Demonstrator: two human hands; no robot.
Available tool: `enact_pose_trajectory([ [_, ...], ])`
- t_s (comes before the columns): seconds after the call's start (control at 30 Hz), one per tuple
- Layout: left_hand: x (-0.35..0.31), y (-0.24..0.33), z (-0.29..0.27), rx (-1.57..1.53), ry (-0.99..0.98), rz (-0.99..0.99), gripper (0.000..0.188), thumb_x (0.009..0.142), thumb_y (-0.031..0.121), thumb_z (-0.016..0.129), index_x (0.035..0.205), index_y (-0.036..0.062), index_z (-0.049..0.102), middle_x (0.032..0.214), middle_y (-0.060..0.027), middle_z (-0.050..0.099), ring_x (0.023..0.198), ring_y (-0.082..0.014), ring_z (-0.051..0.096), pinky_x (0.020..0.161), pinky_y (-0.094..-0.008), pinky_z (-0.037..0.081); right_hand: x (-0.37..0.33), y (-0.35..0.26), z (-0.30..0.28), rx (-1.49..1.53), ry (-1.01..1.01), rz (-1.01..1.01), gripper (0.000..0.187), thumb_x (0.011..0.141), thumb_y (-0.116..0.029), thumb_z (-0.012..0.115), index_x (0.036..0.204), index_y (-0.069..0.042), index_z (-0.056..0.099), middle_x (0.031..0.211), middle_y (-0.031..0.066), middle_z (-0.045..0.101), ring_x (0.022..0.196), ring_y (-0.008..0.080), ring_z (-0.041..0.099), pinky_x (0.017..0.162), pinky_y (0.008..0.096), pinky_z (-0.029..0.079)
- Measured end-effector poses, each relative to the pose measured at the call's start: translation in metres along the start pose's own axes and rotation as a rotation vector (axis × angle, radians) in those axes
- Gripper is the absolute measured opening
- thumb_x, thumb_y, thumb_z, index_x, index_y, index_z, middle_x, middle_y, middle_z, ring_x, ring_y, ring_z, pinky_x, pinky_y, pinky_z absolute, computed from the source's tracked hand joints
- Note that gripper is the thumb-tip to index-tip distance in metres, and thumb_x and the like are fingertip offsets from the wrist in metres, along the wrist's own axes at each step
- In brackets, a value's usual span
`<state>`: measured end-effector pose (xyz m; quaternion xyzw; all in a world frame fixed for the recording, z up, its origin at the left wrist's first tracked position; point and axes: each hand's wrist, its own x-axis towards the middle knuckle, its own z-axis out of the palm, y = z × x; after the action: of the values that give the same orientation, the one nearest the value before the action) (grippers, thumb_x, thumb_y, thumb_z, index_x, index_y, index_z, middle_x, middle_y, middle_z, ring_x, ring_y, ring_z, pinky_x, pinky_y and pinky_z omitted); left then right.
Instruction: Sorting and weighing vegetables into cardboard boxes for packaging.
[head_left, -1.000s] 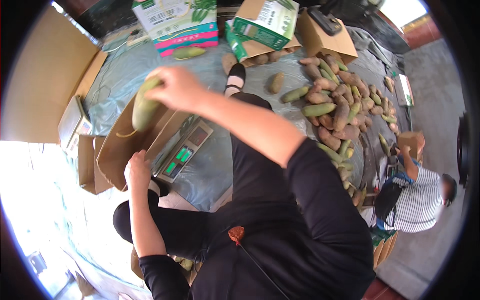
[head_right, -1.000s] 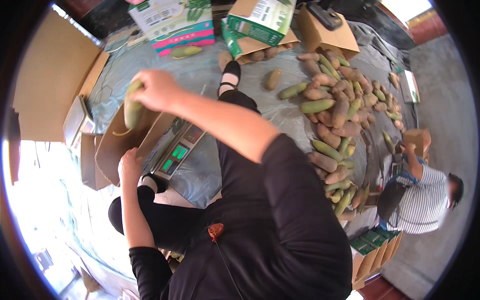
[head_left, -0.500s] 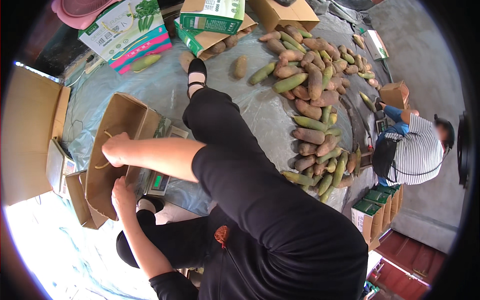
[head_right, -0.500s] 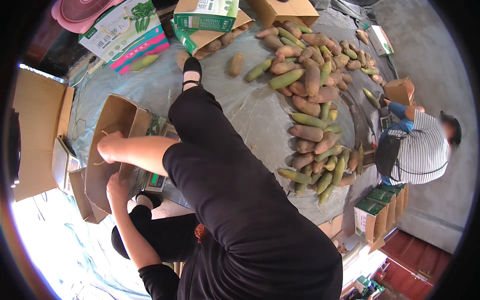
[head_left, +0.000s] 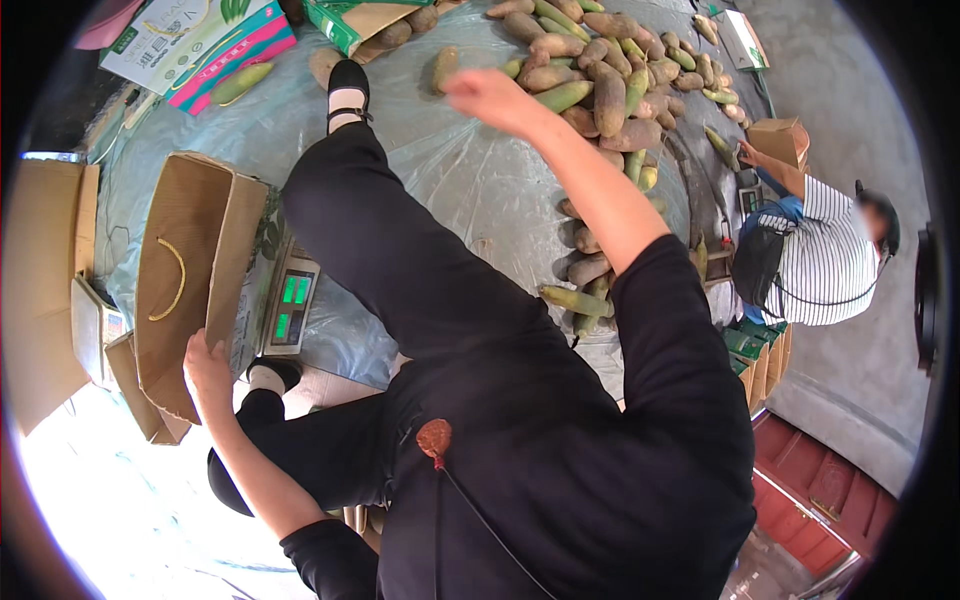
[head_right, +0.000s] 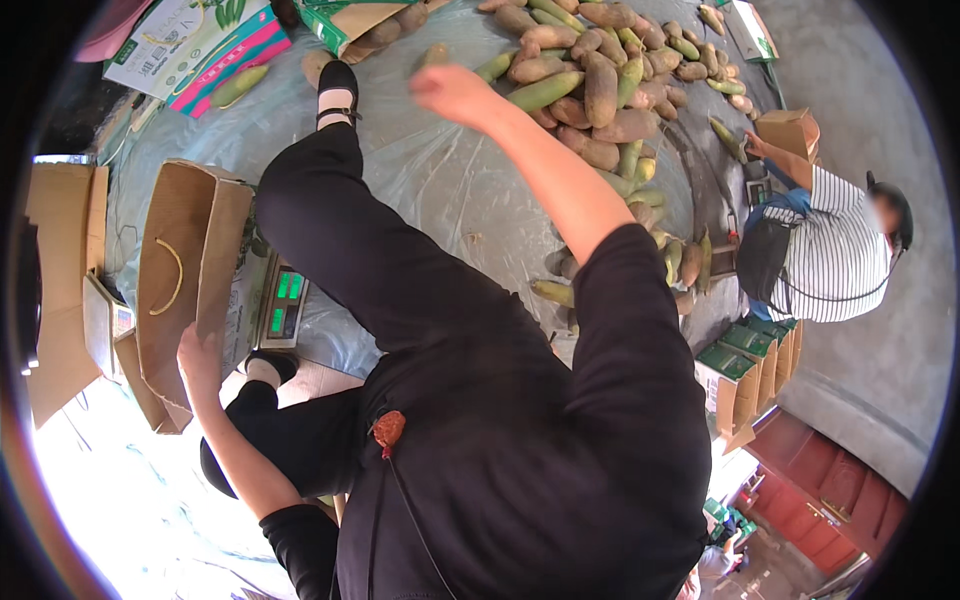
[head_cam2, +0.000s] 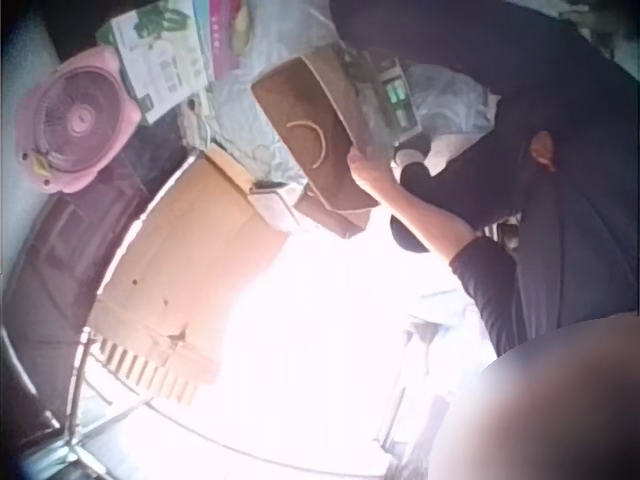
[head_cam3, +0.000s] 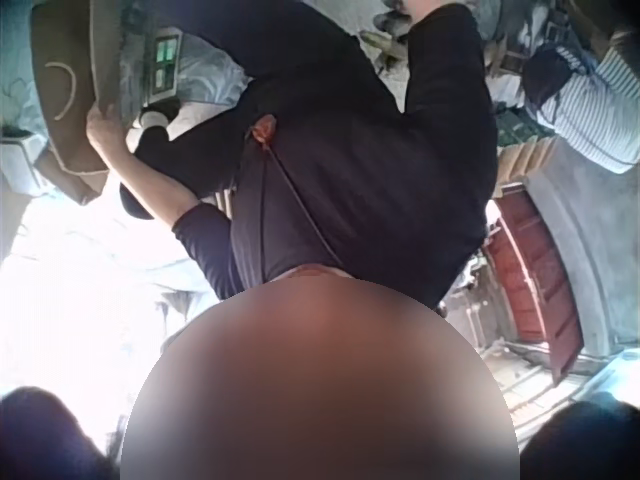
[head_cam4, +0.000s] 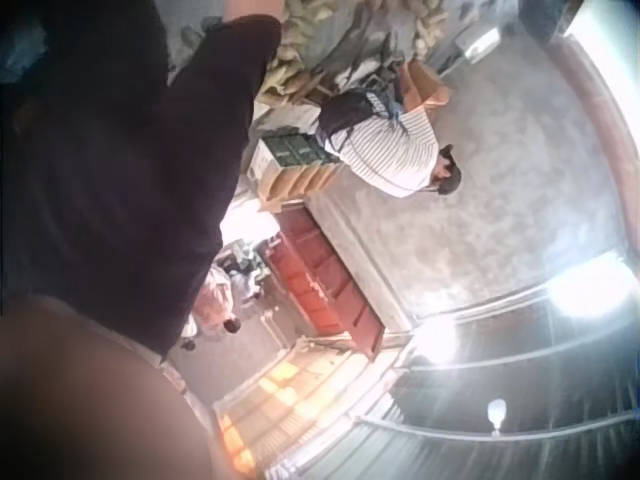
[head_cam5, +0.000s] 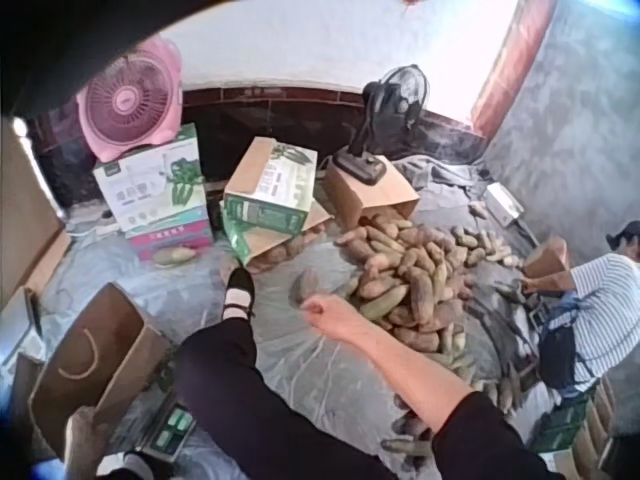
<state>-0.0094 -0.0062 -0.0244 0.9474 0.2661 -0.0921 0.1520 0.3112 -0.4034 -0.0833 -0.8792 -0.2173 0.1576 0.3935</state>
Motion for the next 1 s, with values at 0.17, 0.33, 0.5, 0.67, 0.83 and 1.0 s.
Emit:
enact_pose_trajectory([
  [0.17, 0.009, -0.006, 0.016, -0.01, -0.032, 0.021, 0.029, 0.08, 0.004, 0.056, 0.107, -0.0041, 0.056, 0.101, -0.0225, 0.059, 0.097, -0.0391, 0.056, 0.083, -0.0428, 0.044, -0.138, 0.174, 0.026, -0.571, -0.236, 0.242, 0.025, 0.074, -0.023, 0.06, 0.092, -0.006, 0.065, 0.089, 0.0187, 0.064, 0.089, 0.0359, 0.061, 0.079, 0.0431, 0.048],
  [0.33, 0.005, -0.017, 0.015, 0.043, -0.01, 0.01, 0.035, 0.081, 0.007, 0.057, 0.113, -0.0069, 0.054, 0.108, -0.0242, 0.058, 0.101, -0.0394, 0.056, 0.086, -0.0417, 0.043, -0.251, 0.202, 0.084, -0.508, -0.391, 0.721, 0.024, 0.074, -0.022, 0.065, 0.095, -0.01, 0.066, 0.099, 0.015, 0.065, 0.096, 0.0314, 0.061, 0.085, 0.0388, 0.047],
  [0.5, 0.006, -0.015, 0.017, 0.016, 0.025, 0.031, 0.033, 0.082, 0.007, 0.056, 0.111, -0.0069, 0.054, 0.103, -0.0234, 0.06, 0.096, -0.0405, 0.057, 0.085, -0.0422, 0.044, -0.303, 0.194, 0.115, -0.68, -0.844, 0.849, 0.039, 0.073, -0.012, 0.062, 0.112, -0.018, 0.061, 0.11, 0.0126, 0.061, 0.102, 0.0308, 0.059, 0.084, 0.0434, 0.047],
  [0.67, 0.001, -0.006, 0.016, -0.014, 0.032, 0.012, 0.029, 0.082, 0.006, 0.056, 0.108, -0.0056, 0.055, 0.1, -0.0226, 0.06, 0.094, -0.0411, 0.057, 0.082, -0.0424, 0.044, -0.324, 0.177, 0.119, -0.739, -0.896, 0.773, 0.055, 0.072, -0.007, 0.063, 0.124, -0.023, 0.054, 0.125, 0.0083, 0.049, 0.119, 0.0285, 0.045, 0.089, 0.0457, 0.042],
  [0.83, -0.002, -0.023, 0.023, 0.018, 0.14, 0.052, 0.027, 0.082, 0.006, 0.056, 0.106, -0.0043, 0.055, 0.099, -0.0216, 0.059, 0.093, -0.0405, 0.057, 0.08, -0.0424, 0.045, -0.348, 0.21, 0.133, -0.815, -0.926, 0.852, 0.053, 0.076, -0.015, 0.064, 0.126, -0.024, 0.052, 0.131, 0.0062, 0.044, 0.123, 0.026, 0.041, 0.092, 0.0446, 0.038],
  [1.0, -0.002, -0.011, 0.02, 0.049, 0.1, 0.037, 0.029, 0.081, 0.006, 0.057, 0.108, -0.0039, 0.054, 0.101, -0.0208, 0.059, 0.094, -0.0385, 0.057, 0.08, -0.0407, 0.045, -0.361, 0.233, 0.142, -0.81, -0.927, 0.893, 0.051, 0.076, -0.023, 0.067, 0.125, -0.023, 0.054, 0.133, 0.0044, 0.041, 0.125, 0.0252, 0.039, 0.093, 0.0438, 0.038],
])
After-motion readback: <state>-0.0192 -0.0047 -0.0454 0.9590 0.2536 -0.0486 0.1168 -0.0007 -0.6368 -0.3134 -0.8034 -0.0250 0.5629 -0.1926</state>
